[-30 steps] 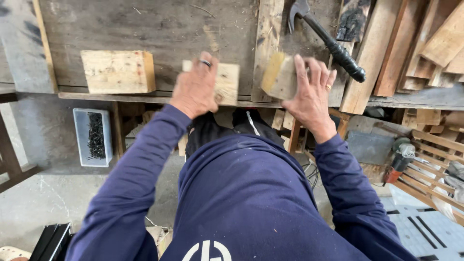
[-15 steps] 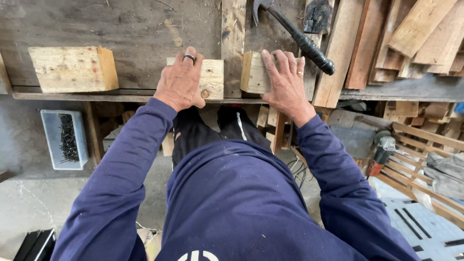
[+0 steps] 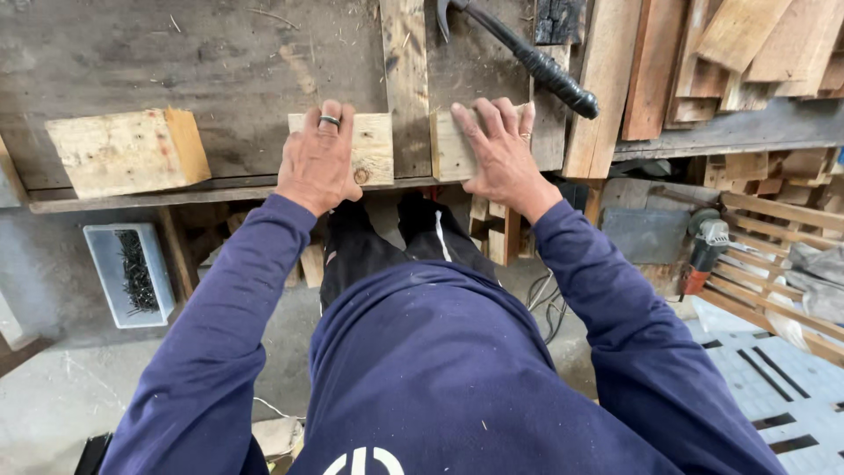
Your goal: The person hammers nails into wooden planks on a workbench, repeatedly positioning the wood and driving nails with a hammer. The person also picks up and places small wooden blocks on the bench during the process.
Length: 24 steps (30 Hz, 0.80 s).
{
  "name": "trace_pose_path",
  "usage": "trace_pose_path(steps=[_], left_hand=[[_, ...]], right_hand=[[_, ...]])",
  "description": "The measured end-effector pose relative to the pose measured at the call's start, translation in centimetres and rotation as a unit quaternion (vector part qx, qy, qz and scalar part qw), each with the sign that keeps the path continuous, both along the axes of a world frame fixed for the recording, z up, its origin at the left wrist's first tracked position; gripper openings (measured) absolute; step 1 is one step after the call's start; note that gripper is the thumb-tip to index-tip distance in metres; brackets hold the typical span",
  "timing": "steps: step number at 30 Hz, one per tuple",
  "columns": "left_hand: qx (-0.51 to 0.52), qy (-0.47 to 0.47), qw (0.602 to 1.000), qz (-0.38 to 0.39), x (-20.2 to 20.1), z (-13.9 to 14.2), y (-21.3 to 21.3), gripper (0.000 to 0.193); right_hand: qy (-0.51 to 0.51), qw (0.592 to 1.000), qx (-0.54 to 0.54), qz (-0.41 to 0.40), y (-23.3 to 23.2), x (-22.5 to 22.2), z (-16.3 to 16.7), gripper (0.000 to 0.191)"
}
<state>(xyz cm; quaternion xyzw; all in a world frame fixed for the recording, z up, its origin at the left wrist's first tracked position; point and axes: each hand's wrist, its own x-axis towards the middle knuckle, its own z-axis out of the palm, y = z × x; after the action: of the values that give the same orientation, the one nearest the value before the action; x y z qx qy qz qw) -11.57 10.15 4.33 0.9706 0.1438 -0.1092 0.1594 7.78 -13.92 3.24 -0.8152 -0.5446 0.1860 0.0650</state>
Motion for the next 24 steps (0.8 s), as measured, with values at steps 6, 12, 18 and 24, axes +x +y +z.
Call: trace_pose_path(steps=[6,12,18,24], left_hand=[[0.014,-0.021,1.0,-0.007,-0.5,-0.8,-0.5,0.113],[-0.128,-0.042,0.989,0.059,-1.5,0.7,0.3,0.141],[-0.246,-0.179,0.809,0.503,-11.8,0.8,2.2,0.087],[-0.255,-0.389,0.619,0.633,-20.8,-1.1,10.5,0.068]], right_hand=[[-0.01,0.992,-0.128,0.006,-1.9,1.6,0.5,0.125],[-0.075,0.99,-0.118,0.0,-1.7,1.1,2.2,0.131],[0.049,0.995,0.084,0.011,6.5,-8.3,4.6,0.102],[0.219,0.954,0.157,0.132,22.6,-17.8,2.5,0.089]])
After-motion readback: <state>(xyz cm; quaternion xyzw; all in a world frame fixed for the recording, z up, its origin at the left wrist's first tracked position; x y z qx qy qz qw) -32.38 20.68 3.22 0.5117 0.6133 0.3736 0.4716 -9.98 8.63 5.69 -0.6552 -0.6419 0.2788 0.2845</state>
